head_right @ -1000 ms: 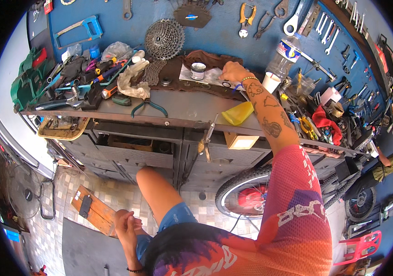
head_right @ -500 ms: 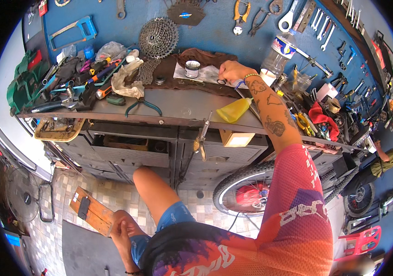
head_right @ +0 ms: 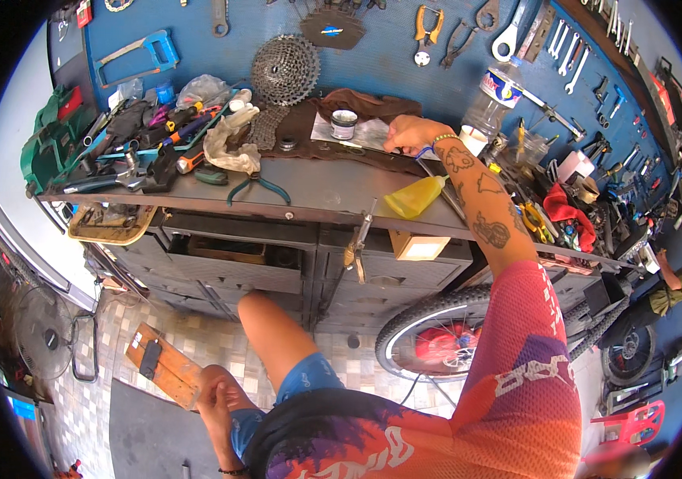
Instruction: The person applies lubricant to a small circular bicycle part, wipes the bicycle frame with a cloth, and then handles a small metal component. The task involves cleaning and preparing bicycle parts in a workshop setting.
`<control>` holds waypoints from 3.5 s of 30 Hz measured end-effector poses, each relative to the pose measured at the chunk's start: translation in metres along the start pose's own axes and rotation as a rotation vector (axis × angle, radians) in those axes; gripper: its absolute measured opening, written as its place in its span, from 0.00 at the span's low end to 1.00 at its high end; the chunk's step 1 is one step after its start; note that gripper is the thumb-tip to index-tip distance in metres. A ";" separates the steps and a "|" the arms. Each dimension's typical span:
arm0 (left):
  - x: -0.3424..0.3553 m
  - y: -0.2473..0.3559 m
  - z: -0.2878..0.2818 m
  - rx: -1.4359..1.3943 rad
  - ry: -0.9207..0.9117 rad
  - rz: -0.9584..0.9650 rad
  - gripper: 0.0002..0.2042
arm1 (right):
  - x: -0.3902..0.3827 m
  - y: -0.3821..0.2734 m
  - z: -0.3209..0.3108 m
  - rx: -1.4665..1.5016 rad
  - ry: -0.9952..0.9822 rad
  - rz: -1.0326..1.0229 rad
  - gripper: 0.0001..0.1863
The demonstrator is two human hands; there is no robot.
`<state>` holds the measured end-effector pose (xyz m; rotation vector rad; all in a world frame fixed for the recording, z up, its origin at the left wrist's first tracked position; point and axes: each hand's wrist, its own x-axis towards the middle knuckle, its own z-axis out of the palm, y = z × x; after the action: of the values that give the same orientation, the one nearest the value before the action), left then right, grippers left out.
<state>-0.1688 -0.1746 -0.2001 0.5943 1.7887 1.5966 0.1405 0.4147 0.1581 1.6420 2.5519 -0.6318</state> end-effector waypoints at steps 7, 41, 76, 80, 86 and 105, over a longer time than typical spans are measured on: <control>-0.005 0.004 -0.004 0.034 0.038 0.011 0.11 | -0.002 -0.018 -0.020 -0.104 0.045 -0.037 0.22; -0.001 0.017 0.011 0.126 0.023 0.066 0.09 | 0.010 -0.132 0.039 -0.222 0.093 -0.413 0.08; -0.014 -0.006 -0.018 0.111 0.145 -0.019 0.10 | 0.095 -0.183 0.022 -0.138 0.258 -0.573 0.06; -0.017 -0.026 -0.025 0.083 0.147 -0.045 0.10 | 0.085 -0.172 0.001 -0.203 0.308 -0.611 0.09; -0.008 -0.022 -0.013 0.113 0.101 -0.053 0.10 | 0.055 -0.144 -0.020 -0.403 0.220 -0.309 0.32; -0.017 -0.022 -0.018 0.079 0.143 -0.050 0.11 | 0.073 -0.190 0.015 -0.228 0.308 -0.608 0.36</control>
<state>-0.1683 -0.2018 -0.2186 0.4774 1.9635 1.5749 -0.0616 0.4046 0.1854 0.9426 3.2175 -0.0857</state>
